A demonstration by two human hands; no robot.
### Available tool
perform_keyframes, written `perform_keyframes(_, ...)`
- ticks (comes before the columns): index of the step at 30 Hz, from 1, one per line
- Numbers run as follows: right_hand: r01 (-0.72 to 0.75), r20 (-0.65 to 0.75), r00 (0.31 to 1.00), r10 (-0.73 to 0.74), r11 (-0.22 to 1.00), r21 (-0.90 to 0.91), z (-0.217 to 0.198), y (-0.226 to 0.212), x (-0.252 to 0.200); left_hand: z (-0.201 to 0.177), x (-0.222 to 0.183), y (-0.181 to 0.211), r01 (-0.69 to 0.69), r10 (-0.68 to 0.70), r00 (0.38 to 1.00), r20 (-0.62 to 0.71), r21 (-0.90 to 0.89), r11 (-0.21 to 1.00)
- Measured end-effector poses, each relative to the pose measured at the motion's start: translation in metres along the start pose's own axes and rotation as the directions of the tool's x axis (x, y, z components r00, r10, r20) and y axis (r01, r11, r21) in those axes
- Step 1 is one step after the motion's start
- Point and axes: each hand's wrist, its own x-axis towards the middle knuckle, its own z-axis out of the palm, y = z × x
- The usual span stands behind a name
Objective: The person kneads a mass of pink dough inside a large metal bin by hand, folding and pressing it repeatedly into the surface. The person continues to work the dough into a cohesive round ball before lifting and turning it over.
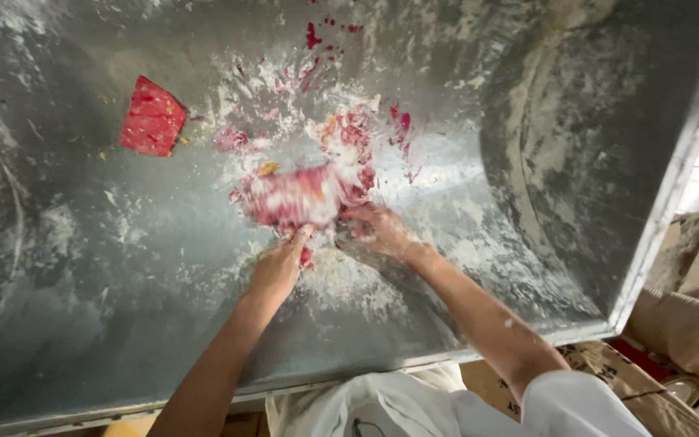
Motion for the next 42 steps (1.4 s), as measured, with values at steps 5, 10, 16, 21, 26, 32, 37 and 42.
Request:
perform_keyframes(5,0.16,-0.315,0.911,-0.267,0.932,-0.325,0.006,-0.002,0.038,-0.017,0.045,-0.007,-0.244,0.302,0.854,-0.423,0.187,0.952)
perform_keyframes(10,-0.005,-0.287,0.883,-0.371,0.605,-0.796,0.041,0.031,0.121,-0.008,0.151,-0.027,-0.209,0.354,0.767,-0.535,0.313,0.927)
perform_keyframes(16,-0.039,-0.465,0.748,-0.474,0.667,-0.744,0.041,0.068,0.192,-0.03,0.228,-0.051,-0.161,0.269,0.669,-0.692,0.219,0.962)
perform_keyframes(21,-0.005,-0.256,0.956,-0.145,0.862,-0.507,-0.014,0.04,0.231,-0.054,0.277,-0.059,-0.018,0.145,0.706,-0.693,0.187,0.982)
perform_keyframes(26,-0.042,-0.323,0.939,-0.122,0.888,-0.458,-0.02,-0.003,0.19,-0.048,0.244,-0.035,-0.093,0.153,0.692,-0.705,0.123,0.988)
perform_keyframes(32,0.482,-0.086,0.834,-0.545,0.796,-0.366,0.006,0.017,0.028,0.01,0.06,-0.013,-0.278,0.423,0.726,-0.543,0.33,0.902)
perform_keyframes(37,0.057,-0.257,0.966,-0.011,0.984,0.171,0.015,0.061,0.006,-0.022,0.051,-0.073,-0.107,0.058,0.888,-0.456,-0.083,0.991)
perform_keyframes(42,0.04,-0.47,0.874,-0.122,0.983,-0.182,0.004,0.05,0.072,-0.086,0.101,-0.157,-0.136,0.176,0.558,-0.811,0.12,0.983)
